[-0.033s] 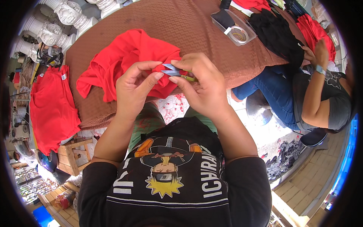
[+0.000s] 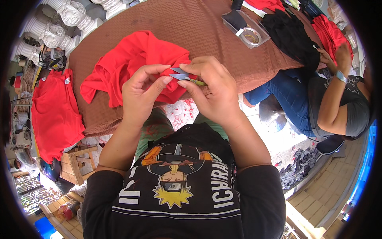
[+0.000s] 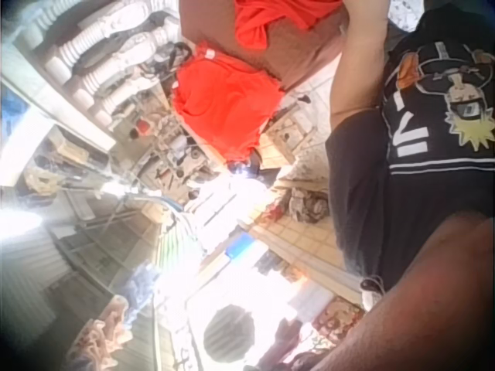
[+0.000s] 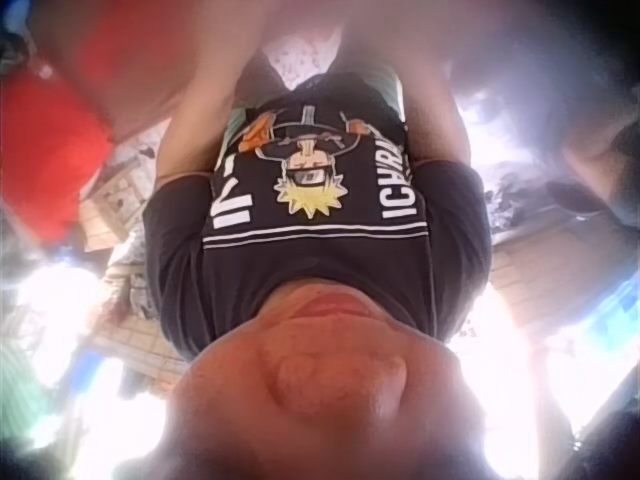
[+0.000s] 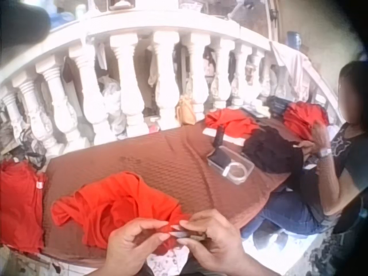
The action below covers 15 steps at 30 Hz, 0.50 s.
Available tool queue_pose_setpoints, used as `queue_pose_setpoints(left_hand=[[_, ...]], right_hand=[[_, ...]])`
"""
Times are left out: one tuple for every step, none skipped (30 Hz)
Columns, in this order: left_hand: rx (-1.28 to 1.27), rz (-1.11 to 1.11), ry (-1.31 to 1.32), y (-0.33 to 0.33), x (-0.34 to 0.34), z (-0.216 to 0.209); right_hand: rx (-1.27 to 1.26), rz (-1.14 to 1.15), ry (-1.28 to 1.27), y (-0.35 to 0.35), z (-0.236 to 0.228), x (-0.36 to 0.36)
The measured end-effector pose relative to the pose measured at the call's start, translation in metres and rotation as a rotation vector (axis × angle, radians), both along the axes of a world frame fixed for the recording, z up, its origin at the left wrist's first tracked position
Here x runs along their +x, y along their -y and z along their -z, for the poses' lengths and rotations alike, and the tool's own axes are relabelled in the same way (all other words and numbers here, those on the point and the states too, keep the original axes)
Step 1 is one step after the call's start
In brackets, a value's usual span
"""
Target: The person uses small shears to cut and remove labels or tags from red shirts on a table, handling each shirt one by one.
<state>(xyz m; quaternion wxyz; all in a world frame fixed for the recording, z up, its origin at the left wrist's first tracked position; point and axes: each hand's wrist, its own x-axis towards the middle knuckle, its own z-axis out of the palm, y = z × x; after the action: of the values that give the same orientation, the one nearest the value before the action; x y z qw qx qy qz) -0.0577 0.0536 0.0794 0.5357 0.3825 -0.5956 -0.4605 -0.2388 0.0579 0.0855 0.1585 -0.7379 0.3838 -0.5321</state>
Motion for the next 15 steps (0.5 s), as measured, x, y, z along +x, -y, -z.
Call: queue_pose_setpoints(left_hand=[[0.01, 0.001, 0.029, -0.0017, -0.0001, -0.0031], [0.019, 0.002, 0.057, -0.0025, -0.0002, -0.0048], [0.01, -0.004, 0.067, -0.0023, -0.0007, -0.0044], [0.001, -0.011, 0.077, -0.0021, -0.0009, -0.004], [-0.008, -0.019, 0.088, -0.0021, -0.001, -0.0038], [-0.01, -0.023, 0.096, -0.0022, -0.0009, -0.0037], [-0.012, -0.026, 0.105, -0.002, -0.0007, -0.0036], [-0.014, -0.029, 0.113, -0.0019, -0.0007, -0.0036], [-0.016, -0.03, 0.111, -0.0017, -0.0008, -0.0037], [-0.018, -0.029, 0.108, -0.0016, -0.0013, -0.0038], [-0.021, -0.029, 0.105, -0.0015, -0.0018, -0.0041], [-0.015, -0.027, 0.103, -0.0017, -0.0021, -0.0046], [-0.01, -0.024, 0.102, -0.002, -0.0025, -0.0056], [-0.005, -0.022, 0.1, -0.0022, -0.0029, -0.0063], [0.007, -0.006, 0.076, -0.0023, -0.0035, -0.0062]], right_hand=[[-0.019, 0.024, -0.029, -0.0005, 0.0001, -0.0004], [-0.038, 0.049, -0.057, -0.0014, 0.0004, -0.0008], [-0.057, 0.073, -0.086, -0.0019, 0.0007, -0.0012], [-0.109, 0.085, -0.124, -0.0009, 0.0007, -0.0022], [-0.16, 0.097, -0.162, 0.001, 0.0008, -0.0039], [-0.212, 0.109, -0.199, 0.002, 0.0009, -0.005], [-0.186, 0.114, -0.182, 0.0013, 0.0003, -0.0054], [-0.159, 0.119, -0.164, -0.0003, -0.0008, -0.0057], [-0.132, 0.123, -0.147, -0.0013, -0.0018, -0.0058], [-0.118, 0.113, -0.124, -0.0016, -0.0031, -0.0053], [-0.104, 0.103, -0.101, -0.0017, -0.0044, -0.004], [-0.089, 0.092, -0.078, -0.0018, -0.005, -0.0033], [-0.074, 0.078, -0.071, -0.0015, -0.0041, -0.0036], [-0.058, 0.064, -0.064, -0.0011, -0.002, -0.0037], [-0.043, 0.05, -0.056, -0.0008, -0.001, -0.0038]])
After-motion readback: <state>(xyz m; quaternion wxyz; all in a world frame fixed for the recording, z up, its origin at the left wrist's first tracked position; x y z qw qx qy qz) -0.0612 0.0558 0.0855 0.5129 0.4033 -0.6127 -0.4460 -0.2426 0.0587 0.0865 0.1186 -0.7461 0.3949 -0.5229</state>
